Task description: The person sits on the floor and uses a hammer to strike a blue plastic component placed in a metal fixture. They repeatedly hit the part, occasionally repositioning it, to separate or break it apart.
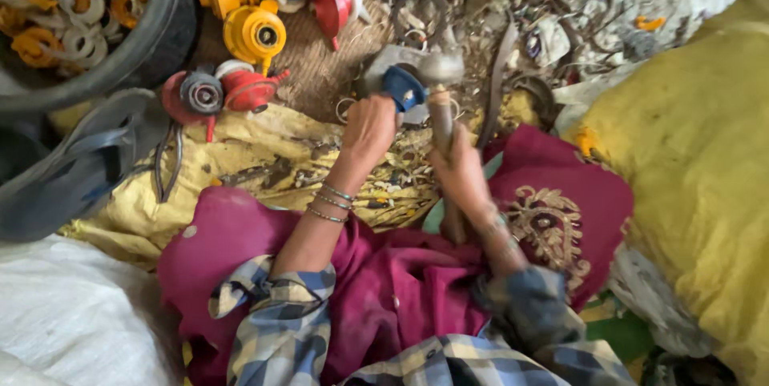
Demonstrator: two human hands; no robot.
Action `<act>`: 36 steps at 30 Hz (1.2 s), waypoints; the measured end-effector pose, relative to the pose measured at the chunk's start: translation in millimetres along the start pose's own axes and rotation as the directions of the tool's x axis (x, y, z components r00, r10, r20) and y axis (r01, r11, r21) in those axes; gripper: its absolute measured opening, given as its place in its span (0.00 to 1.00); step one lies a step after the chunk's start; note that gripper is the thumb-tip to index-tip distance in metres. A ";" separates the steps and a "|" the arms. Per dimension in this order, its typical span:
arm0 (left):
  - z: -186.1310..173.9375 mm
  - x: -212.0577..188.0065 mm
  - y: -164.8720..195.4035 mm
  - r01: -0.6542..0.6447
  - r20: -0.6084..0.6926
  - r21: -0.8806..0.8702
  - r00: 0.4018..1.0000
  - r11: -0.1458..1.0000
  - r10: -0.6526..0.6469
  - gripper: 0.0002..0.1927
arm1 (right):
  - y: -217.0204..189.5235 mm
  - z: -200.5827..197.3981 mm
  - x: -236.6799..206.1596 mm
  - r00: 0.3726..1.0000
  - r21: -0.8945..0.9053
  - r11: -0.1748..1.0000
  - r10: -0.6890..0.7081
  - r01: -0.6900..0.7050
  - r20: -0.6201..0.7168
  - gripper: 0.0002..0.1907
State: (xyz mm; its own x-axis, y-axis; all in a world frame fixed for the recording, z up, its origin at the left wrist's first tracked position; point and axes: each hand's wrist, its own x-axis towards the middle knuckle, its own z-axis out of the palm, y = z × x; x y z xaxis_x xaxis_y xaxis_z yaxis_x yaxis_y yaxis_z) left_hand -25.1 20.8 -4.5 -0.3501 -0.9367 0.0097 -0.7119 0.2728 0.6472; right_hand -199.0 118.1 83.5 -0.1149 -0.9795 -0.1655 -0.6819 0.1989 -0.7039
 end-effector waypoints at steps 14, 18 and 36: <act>-0.9 -1.5 0.4 0.010 -0.065 0.004 0.998 1.000 -0.010 0.13 | -65.5 -95.6 -45.9 0.783 0.350 0.755 -0.330 0.554 -0.527 0.19; 0.4 -0.3 -2.2 0.000 -0.051 -0.007 0.999 1.000 -0.001 0.12 | -49.1 -42.9 -22.9 0.978 -0.885 0.454 -0.206 0.106 0.011 0.08; 3.8 0.5 -6.7 0.020 -0.017 0.006 1.000 1.000 -0.020 0.12 | -83.1 -73.1 -38.5 0.714 0.084 0.788 -0.501 0.610 -0.490 0.25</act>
State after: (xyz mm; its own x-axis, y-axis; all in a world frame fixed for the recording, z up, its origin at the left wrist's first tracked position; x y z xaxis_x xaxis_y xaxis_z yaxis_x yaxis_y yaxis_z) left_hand -22.8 19.3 -11.7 -0.3253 -0.9456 0.0097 -0.7222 0.2551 0.6429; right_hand -190.7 136.9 198.9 -0.0942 -0.8145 0.5724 -0.5466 -0.4382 -0.7136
